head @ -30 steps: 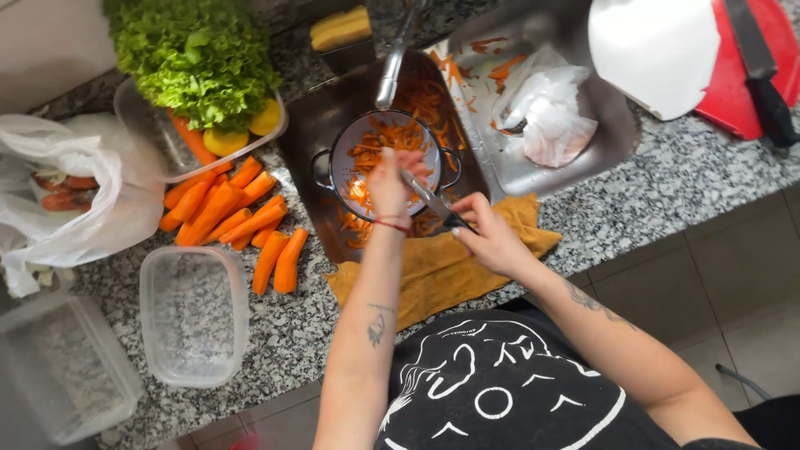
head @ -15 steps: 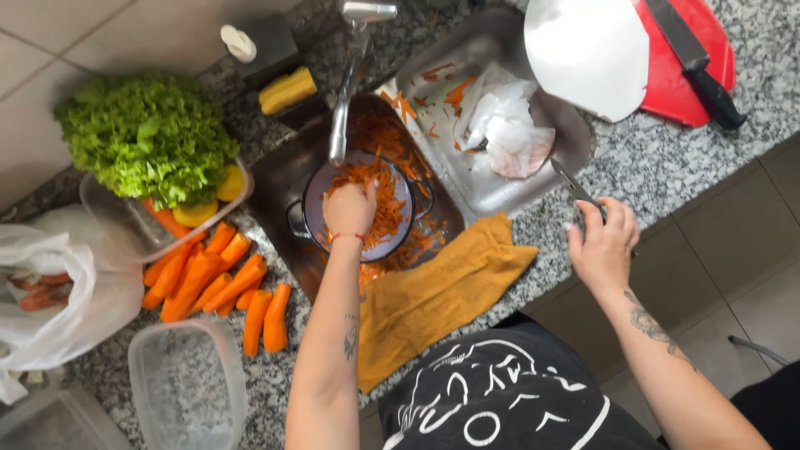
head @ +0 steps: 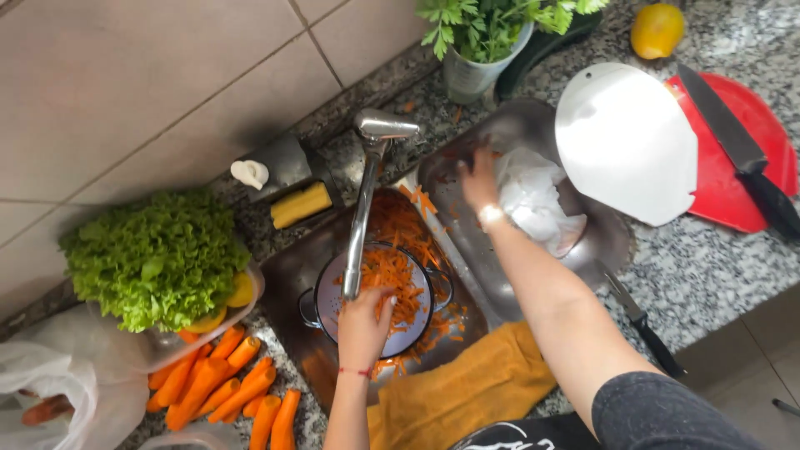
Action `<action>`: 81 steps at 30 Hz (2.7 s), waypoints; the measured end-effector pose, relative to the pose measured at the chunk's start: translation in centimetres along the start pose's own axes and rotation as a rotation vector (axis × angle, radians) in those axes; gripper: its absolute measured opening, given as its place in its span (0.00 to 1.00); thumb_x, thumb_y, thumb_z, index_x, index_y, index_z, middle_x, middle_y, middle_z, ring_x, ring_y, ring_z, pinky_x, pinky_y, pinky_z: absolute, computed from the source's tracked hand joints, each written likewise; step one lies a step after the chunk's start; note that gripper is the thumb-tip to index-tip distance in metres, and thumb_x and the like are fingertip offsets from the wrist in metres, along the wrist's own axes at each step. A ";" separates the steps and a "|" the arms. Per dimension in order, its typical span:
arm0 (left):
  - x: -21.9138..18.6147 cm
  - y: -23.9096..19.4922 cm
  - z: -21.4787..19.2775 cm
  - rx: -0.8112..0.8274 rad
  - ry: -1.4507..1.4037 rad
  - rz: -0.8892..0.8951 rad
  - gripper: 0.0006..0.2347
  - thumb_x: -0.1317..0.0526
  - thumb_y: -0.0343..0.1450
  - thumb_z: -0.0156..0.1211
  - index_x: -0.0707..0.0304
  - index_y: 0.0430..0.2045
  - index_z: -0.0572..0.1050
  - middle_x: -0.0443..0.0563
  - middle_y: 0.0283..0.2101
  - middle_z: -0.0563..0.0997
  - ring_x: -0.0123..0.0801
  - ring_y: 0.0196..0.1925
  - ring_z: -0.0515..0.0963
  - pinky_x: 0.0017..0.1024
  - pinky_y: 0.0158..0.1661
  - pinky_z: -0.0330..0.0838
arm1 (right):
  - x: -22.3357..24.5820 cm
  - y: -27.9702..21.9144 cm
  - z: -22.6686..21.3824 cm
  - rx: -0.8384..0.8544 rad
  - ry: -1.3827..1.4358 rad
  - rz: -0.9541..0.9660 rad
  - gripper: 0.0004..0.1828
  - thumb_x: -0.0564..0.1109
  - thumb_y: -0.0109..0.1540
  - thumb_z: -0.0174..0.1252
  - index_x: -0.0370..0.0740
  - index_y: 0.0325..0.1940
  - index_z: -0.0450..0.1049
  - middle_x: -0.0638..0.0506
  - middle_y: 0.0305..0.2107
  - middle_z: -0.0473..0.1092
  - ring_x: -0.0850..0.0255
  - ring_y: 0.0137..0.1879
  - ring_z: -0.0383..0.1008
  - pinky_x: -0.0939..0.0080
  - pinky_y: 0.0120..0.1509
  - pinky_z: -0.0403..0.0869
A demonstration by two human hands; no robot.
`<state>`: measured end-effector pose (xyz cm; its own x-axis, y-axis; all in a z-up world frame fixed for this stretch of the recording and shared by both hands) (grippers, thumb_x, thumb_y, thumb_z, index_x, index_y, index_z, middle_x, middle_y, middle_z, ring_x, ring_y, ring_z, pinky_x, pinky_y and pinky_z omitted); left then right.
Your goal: The person washes shredded carrots in a colander under running water, then cleans the sink. They then wash whole carrots in the colander and place them into a plastic container. Finally, they check a pot of boiling eggs on the stove.
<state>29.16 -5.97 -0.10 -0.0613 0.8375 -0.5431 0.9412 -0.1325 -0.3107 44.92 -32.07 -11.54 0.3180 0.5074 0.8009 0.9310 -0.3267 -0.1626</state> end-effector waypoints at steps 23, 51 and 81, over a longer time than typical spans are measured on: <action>-1.5 -6.7 -2.4 0.066 -0.349 -0.141 0.08 0.60 0.69 0.53 0.55 0.37 0.78 0.54 0.36 0.80 0.43 0.43 0.79 0.39 0.45 0.70 | 7.2 -16.4 0.7 0.408 0.736 -0.153 0.22 0.48 0.65 0.44 0.34 0.60 0.65 0.39 0.58 0.60 0.52 0.66 0.56 0.54 0.71 0.54; 2.9 -7.7 -1.4 0.103 -0.442 -0.293 0.10 0.61 0.69 0.53 0.55 0.42 0.77 0.53 0.39 0.80 0.42 0.45 0.79 0.37 0.44 0.73 | -5.0 -15.0 -0.7 0.832 -0.026 0.371 0.52 0.76 0.62 0.22 0.27 0.70 0.30 0.31 0.65 0.19 0.34 0.70 0.20 0.39 0.72 0.26; 4.2 -6.2 -1.7 0.162 -0.445 -0.406 0.12 0.56 0.68 0.49 0.54 0.39 0.78 0.43 0.41 0.79 0.26 0.42 0.78 0.24 0.44 0.69 | -3.3 -3.0 6.6 0.540 -0.114 -0.248 0.37 0.64 0.64 0.22 0.43 0.72 0.35 0.43 0.69 0.28 0.50 0.74 0.24 0.46 0.72 0.30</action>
<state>23.66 -0.70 0.91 -0.5689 0.5414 -0.6190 0.7537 0.0423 -0.6558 42.24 -27.43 -17.47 0.0695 0.6084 0.7906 0.9296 0.2479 -0.2725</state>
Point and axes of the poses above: each hand's wrist, its own y-axis towards the middle knuckle, its own z-axis out of the palm, x = y × z, the point moved 5 cm from there along y, towards the middle knuckle
